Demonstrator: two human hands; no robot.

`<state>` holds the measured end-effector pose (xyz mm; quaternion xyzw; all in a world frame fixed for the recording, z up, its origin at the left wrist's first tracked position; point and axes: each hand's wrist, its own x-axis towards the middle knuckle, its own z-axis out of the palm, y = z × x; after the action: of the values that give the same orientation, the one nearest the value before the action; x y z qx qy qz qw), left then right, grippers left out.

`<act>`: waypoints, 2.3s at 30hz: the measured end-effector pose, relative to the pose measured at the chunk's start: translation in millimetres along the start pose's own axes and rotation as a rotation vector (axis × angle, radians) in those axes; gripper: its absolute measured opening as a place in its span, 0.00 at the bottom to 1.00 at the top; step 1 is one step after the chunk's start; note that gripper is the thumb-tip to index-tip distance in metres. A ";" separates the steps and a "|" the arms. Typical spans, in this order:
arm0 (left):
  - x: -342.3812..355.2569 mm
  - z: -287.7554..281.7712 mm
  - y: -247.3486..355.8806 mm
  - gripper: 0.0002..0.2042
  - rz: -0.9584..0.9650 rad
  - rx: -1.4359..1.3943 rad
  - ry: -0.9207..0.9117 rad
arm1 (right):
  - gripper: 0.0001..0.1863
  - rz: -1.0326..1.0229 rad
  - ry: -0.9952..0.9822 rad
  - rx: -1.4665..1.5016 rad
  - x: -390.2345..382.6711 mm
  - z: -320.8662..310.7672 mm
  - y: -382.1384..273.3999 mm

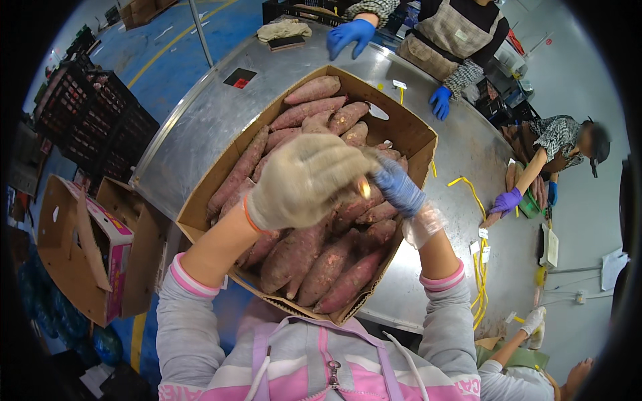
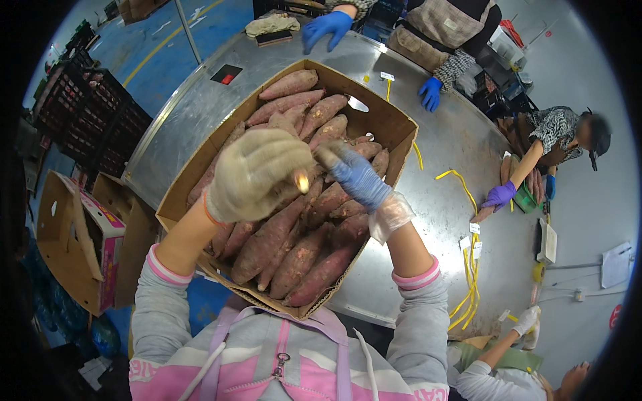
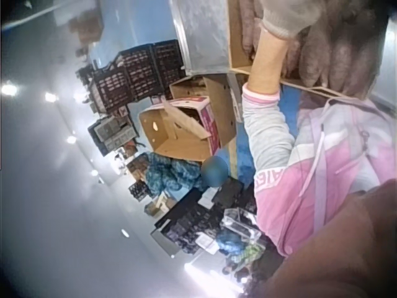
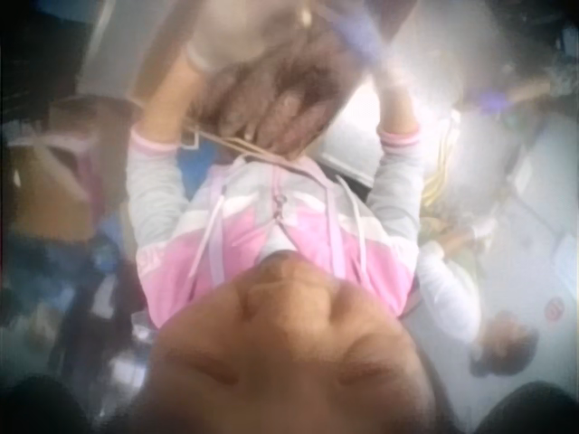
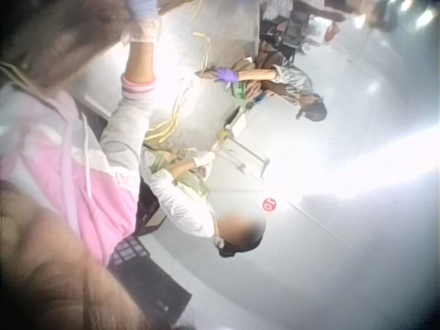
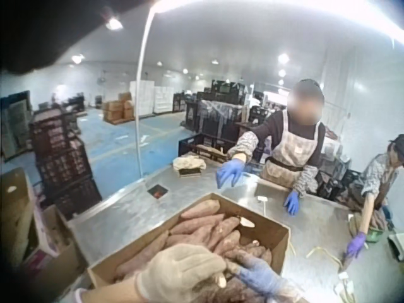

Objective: The person picks up sweet potatoes from a cardboard box, briefly inspects them, and places them on a metal table. The person repeats this process throughout the clip, handling the potatoes one at a time.

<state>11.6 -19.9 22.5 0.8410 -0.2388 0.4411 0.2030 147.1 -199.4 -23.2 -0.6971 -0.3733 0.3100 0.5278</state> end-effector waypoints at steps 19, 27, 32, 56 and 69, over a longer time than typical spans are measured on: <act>-28.2 36.2 -5.9 0.35 -1.273 -0.966 0.076 | 0.31 0.003 0.300 0.816 39.8 59.8 24.8; -22.2 18.0 -11.8 0.23 -1.408 -1.539 0.331 | 0.26 -0.438 0.488 -0.332 38.1 63.7 -1.1; -26.6 -5.6 -41.8 0.21 -1.398 -1.478 0.628 | 0.26 0.045 -0.032 0.276 16.2 58.6 -8.1; -35.3 3.4 -49.2 0.21 -1.380 -1.025 0.927 | 0.13 -0.326 0.105 -0.751 9.0 93.5 -7.2; -35.4 -3.5 -57.4 0.17 -1.533 -1.060 1.000 | 0.18 -0.453 0.072 -0.713 12.1 86.7 -8.2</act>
<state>25.1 36.0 -12.8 0.2933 0.3046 0.3307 0.8437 80.3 -144.0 -37.4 -0.7468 -0.5822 0.0129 0.3212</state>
